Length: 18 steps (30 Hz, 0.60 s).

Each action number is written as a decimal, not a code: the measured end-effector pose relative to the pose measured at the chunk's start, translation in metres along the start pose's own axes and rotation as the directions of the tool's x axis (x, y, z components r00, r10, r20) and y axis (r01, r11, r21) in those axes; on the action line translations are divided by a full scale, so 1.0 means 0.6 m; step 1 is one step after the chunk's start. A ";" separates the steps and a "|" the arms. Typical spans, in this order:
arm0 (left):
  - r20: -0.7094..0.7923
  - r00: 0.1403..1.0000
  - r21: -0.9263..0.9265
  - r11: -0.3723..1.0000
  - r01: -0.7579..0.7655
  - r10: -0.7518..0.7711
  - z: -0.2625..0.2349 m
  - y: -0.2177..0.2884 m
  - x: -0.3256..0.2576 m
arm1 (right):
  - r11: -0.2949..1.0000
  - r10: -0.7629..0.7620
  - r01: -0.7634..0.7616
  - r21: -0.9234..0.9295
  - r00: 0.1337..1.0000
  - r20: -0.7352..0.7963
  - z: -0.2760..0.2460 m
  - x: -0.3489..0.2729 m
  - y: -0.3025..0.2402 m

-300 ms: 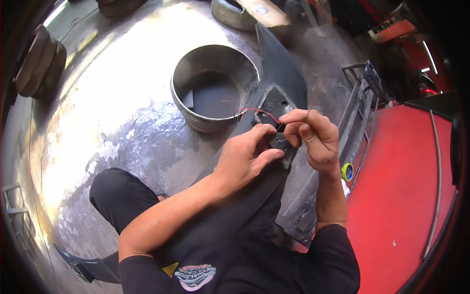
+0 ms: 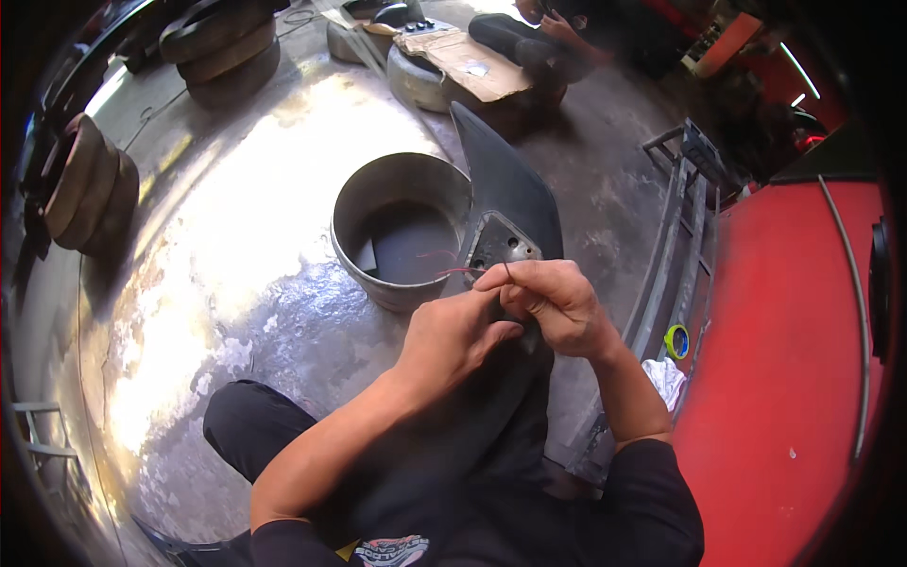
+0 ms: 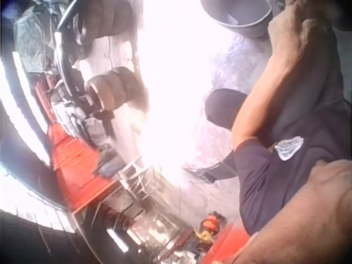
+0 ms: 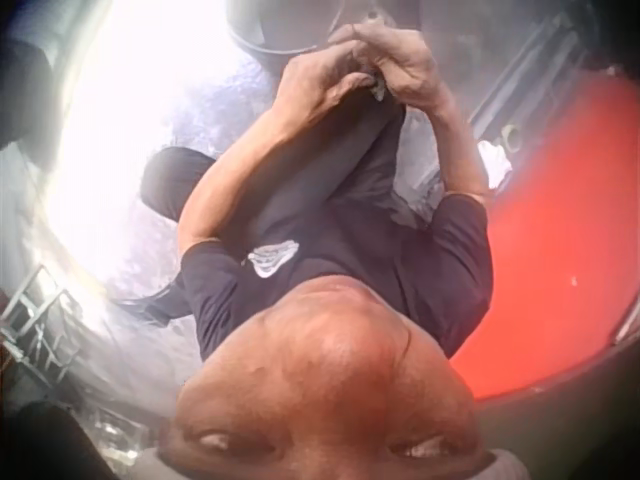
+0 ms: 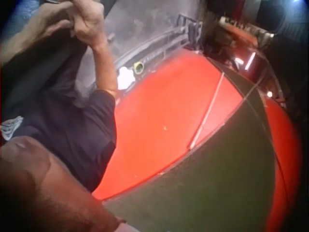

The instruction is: The person uses a utility knife to scrape and clean the edges of a hole in a black plastic part. They then insert a metal wire through the hole and bend it to secure it in place.

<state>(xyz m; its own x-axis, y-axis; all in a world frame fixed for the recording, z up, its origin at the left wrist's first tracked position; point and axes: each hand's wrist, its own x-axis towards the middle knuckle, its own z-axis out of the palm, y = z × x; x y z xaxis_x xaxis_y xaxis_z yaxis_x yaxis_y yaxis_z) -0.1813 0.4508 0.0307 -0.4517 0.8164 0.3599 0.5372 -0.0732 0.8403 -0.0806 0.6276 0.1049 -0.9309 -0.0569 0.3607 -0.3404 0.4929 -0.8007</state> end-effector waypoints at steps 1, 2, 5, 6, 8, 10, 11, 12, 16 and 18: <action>0.023 1.000 0.029 0.999 -0.014 0.014 -0.003 0.000 0.001 | 0.999 -0.014 0.015 -0.049 1.000 0.014 0.002 -0.002 0.000; 0.014 1.000 -0.007 1.000 0.004 -0.004 -0.007 0.004 0.002 | 0.995 -0.027 0.029 -0.096 0.999 0.028 0.004 -0.005 0.000; -0.007 0.999 -0.101 0.994 0.046 -0.047 -0.014 0.014 0.001 | 0.972 -0.082 0.093 -0.215 0.995 0.061 0.009 -0.013 0.014; -0.010 0.999 -0.120 0.991 0.049 -0.051 -0.013 0.015 0.000 | 0.970 -0.056 0.070 -0.234 0.996 0.066 0.009 -0.016 0.015; -0.003 0.999 -0.104 0.993 0.053 -0.054 -0.011 0.014 -0.004 | 0.956 -0.060 0.080 -0.282 0.995 0.080 0.012 -0.012 0.001; 0.021 0.999 -0.024 0.999 0.045 -0.044 -0.010 0.011 -0.006 | 0.942 -0.081 0.104 -0.320 0.993 0.084 0.015 -0.008 -0.014; 0.009 1.000 -0.023 1.000 0.001 -0.001 -0.008 0.009 -0.005 | 0.934 -0.099 0.121 -0.335 0.992 0.082 0.017 -0.008 -0.021; -0.003 0.999 -0.021 0.999 -0.043 0.043 -0.008 0.007 -0.002 | 0.927 -0.118 0.139 -0.349 0.990 0.080 0.018 -0.008 -0.024; 0.006 0.992 0.078 0.989 -0.123 0.123 0.000 -0.009 -0.001 | 0.921 -0.125 0.150 -0.359 0.988 0.092 0.015 -0.015 -0.027; 0.112 0.993 0.200 0.978 -0.060 0.039 -0.001 0.000 -0.006 | 0.912 -0.144 0.167 -0.375 0.986 0.087 0.013 -0.021 -0.020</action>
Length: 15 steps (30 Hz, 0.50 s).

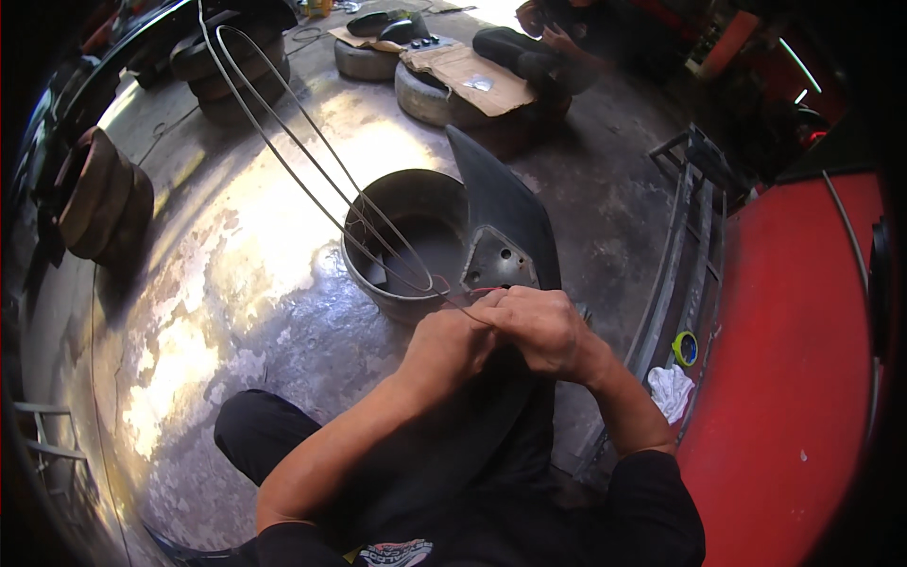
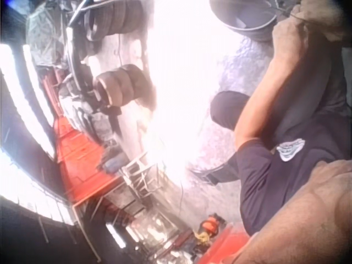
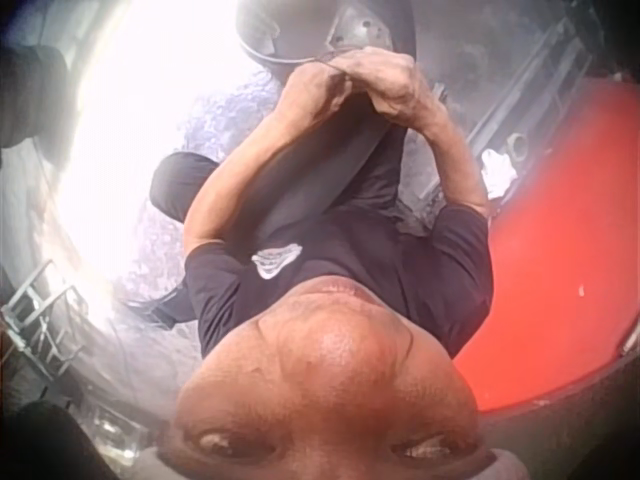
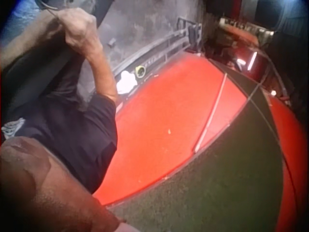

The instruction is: The person uses a utility knife to scrape and clean the edges of a hole in a black plastic part. They then insert a metal wire through the hole and bend it to secure it in place.

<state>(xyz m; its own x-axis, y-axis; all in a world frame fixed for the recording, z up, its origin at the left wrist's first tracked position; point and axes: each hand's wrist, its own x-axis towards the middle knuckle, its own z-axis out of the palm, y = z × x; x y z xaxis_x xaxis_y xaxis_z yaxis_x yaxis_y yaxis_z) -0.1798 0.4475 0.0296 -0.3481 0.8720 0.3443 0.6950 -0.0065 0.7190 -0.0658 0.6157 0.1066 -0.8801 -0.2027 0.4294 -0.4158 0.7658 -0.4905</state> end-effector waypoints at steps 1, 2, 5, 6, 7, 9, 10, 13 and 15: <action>0.058 0.998 0.062 0.997 0.036 -0.039 -0.003 0.004 -0.002 | 1.000 0.002 -0.002 0.003 1.000 0.001 -0.002 0.000 -0.001; 0.076 0.997 0.095 0.995 0.018 -0.025 -0.003 0.003 -0.001 | 1.000 0.004 -0.004 0.007 1.000 0.002 -0.005 0.001 -0.003; 0.068 0.998 0.158 0.987 -0.028 0.018 0.002 -0.005 -0.002 | 0.999 -0.018 0.017 -0.037 0.999 -0.026 -0.006 0.004 -0.013; 0.021 0.999 0.157 0.987 -0.040 0.038 0.012 -0.011 0.001 | 0.998 -0.030 0.028 -0.060 0.999 -0.040 -0.004 0.004 -0.016; -0.013 0.999 0.146 0.988 -0.046 0.048 0.019 -0.008 -0.003 | 0.996 -0.036 0.031 -0.089 0.997 -0.063 0.003 -0.003 -0.018; 0.030 1.000 0.139 0.990 -0.002 -0.002 0.019 -0.012 -0.001 | 0.989 -0.047 0.032 -0.145 0.993 -0.106 0.012 -0.009 -0.013; 0.054 0.998 0.136 0.990 0.028 -0.036 0.016 -0.008 -0.003 | 0.983 -0.088 0.065 -0.169 0.988 -0.129 0.018 -0.006 -0.013; 0.114 0.993 0.072 0.997 0.000 -0.008 0.004 -0.006 0.002 | 0.968 -0.124 0.076 -0.239 0.974 -0.191 0.034 -0.021 -0.015; 0.096 0.995 0.078 0.997 0.006 -0.014 0.002 0.000 -0.002 | 0.965 -0.152 0.086 -0.246 0.953 -0.261 0.046 -0.026 -0.014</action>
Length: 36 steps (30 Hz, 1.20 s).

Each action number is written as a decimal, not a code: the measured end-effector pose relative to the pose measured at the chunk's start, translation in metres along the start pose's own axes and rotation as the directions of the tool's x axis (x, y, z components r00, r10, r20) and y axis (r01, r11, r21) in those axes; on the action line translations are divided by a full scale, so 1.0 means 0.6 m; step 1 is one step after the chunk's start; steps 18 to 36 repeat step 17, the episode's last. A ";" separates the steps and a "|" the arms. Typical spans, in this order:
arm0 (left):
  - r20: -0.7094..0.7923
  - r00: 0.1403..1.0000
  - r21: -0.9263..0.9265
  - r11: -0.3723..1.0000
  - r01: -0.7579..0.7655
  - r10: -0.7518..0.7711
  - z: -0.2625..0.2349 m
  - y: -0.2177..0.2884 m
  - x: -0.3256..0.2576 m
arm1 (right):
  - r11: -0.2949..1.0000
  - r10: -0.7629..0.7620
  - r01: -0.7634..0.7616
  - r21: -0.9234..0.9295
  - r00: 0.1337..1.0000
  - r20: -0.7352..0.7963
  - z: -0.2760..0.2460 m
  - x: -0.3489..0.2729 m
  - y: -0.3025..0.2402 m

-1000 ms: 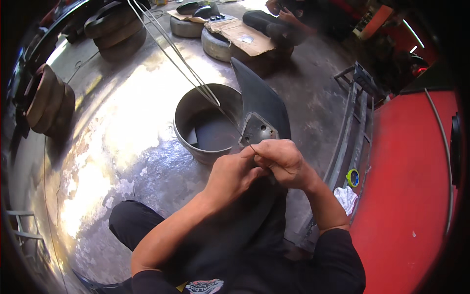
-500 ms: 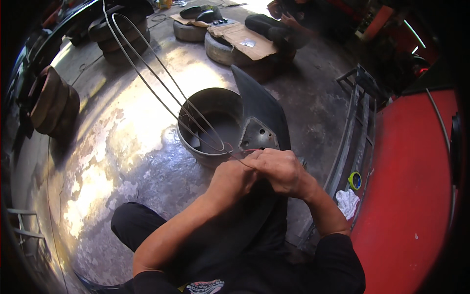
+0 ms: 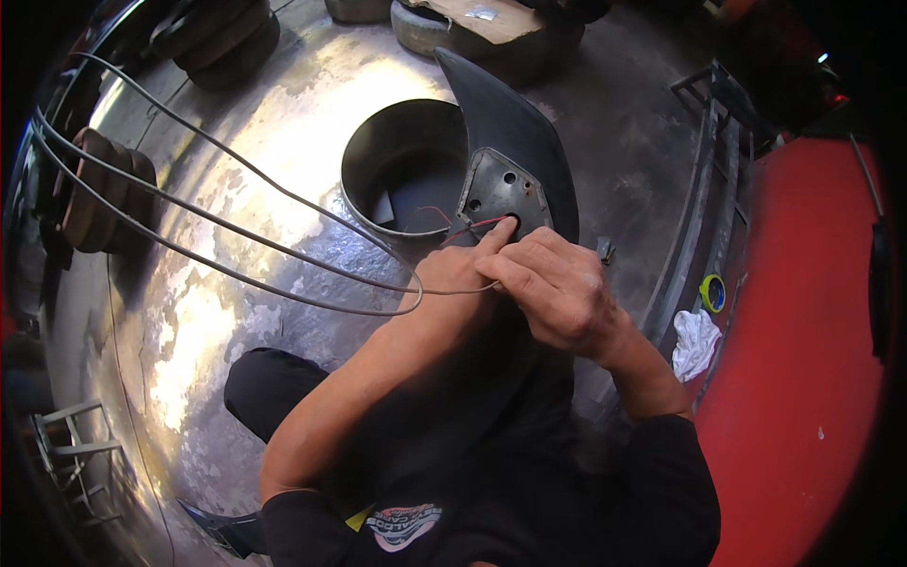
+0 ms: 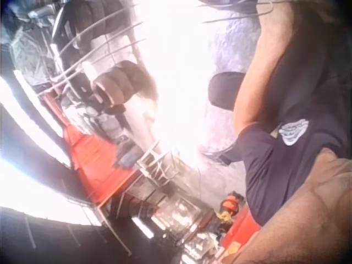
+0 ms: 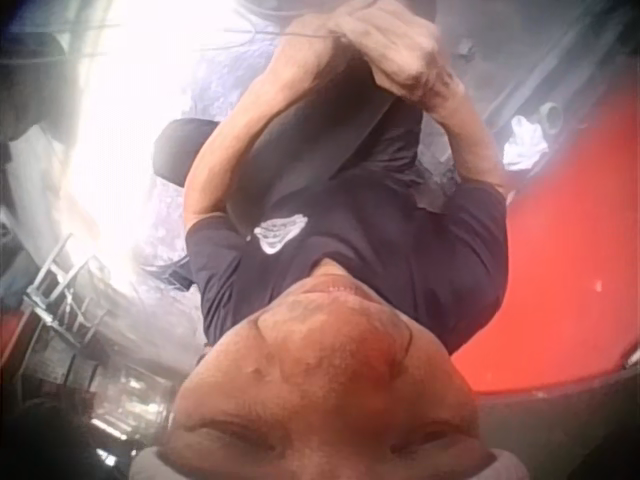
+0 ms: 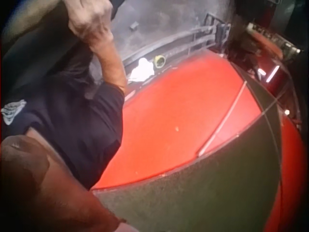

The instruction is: The person uses a utility knife to scrape and clean the edges of a hole in a black plastic part. They then insert a metal wire through the hole and bend it to secure it in place.

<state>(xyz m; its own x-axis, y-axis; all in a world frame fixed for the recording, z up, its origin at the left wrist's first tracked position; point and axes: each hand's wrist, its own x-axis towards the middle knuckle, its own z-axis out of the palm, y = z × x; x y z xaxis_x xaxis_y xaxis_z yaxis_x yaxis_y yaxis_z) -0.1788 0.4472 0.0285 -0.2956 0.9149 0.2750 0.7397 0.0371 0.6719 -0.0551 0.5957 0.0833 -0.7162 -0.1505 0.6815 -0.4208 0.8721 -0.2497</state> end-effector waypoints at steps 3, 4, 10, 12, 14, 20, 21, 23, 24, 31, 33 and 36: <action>0.076 0.994 0.002 0.997 0.075 -0.075 -0.017 0.007 0.005 | 1.000 -0.011 0.010 -0.011 0.999 -0.045 0.004 -0.005 -0.003; 0.110 0.989 0.002 0.995 0.104 -0.103 -0.025 0.015 0.009 | 0.999 -0.010 0.008 -0.036 0.998 -0.054 0.007 -0.011 -0.007; 0.208 0.965 0.075 0.986 0.149 -0.162 -0.040 0.031 0.027 | 0.995 -0.029 0.022 -0.102 0.998 -0.062 0.006 -0.020 -0.001; 0.226 0.965 0.072 0.990 0.117 -0.131 -0.043 0.029 0.032 | 0.998 0.000 -0.002 -0.065 0.999 -0.034 0.001 -0.018 0.001; 0.272 0.957 0.064 0.994 0.091 -0.106 -0.056 0.026 0.046 | 0.999 0.007 -0.008 -0.040 1.000 -0.022 -0.001 -0.015 0.010; 0.270 0.963 -0.015 1.000 0.007 -0.002 -0.069 0.015 0.059 | 0.998 0.010 -0.006 0.067 0.998 -0.063 0.003 -0.015 0.028; 0.270 0.963 -0.015 1.000 0.007 -0.002 -0.069 0.015 0.059 | 0.998 0.010 -0.006 0.067 0.998 -0.063 0.003 -0.015 0.028; 0.270 0.963 -0.015 1.000 0.007 -0.002 -0.069 0.015 0.059 | 0.998 0.010 -0.006 0.067 0.998 -0.063 0.003 -0.015 0.028; 0.270 0.963 -0.015 1.000 0.007 -0.002 -0.069 0.015 0.059 | 0.998 0.010 -0.006 0.067 0.998 -0.063 0.003 -0.015 0.028; 0.270 0.963 -0.015 1.000 0.007 -0.002 -0.069 0.015 0.059 | 0.998 0.010 -0.006 0.067 0.998 -0.063 0.003 -0.015 0.028; 0.270 0.963 -0.015 1.000 0.007 -0.002 -0.069 0.015 0.059 | 0.998 0.010 -0.006 0.067 0.998 -0.063 0.003 -0.015 0.028; 0.270 0.963 -0.015 1.000 0.007 -0.002 -0.069 0.015 0.059 | 0.998 0.010 -0.006 0.067 0.998 -0.063 0.003 -0.015 0.028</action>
